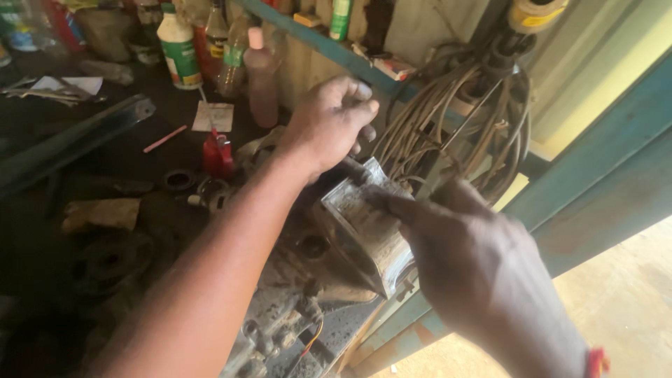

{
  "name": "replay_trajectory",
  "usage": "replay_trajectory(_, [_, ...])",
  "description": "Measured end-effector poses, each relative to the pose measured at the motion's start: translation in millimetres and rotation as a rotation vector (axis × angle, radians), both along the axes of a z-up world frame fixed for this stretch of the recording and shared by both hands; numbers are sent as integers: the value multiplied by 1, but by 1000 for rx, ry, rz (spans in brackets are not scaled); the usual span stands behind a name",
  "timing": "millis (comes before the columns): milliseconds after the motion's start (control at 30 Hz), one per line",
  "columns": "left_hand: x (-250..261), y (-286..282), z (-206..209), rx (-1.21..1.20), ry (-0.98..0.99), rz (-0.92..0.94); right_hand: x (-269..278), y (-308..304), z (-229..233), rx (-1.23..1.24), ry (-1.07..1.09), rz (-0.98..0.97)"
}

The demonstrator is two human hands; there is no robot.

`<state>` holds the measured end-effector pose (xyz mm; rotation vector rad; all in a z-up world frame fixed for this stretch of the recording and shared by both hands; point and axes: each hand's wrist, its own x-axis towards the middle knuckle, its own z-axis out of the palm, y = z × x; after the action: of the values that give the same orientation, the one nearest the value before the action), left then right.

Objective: The person cleans a metal part on a workbench using a wire brush. They scrub the surface and edges of the part, occasionally rotating it to access different areas.

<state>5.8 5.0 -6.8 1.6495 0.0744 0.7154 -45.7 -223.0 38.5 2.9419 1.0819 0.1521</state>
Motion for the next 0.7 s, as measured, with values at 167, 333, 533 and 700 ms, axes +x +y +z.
replay_trajectory(167, [0,3,-2,254,122,167,4,-6,-9,174,-163,161])
replay_trajectory(333, [2,-1,-4,68,68,30,9,-7,-11,339,-158,178])
replay_trajectory(533, [8,-1,-7,264,77,123,12,-3,-13,388,-186,203])
replay_trajectory(700, [7,1,-7,130,212,83,6,-13,-17,424,-237,289])
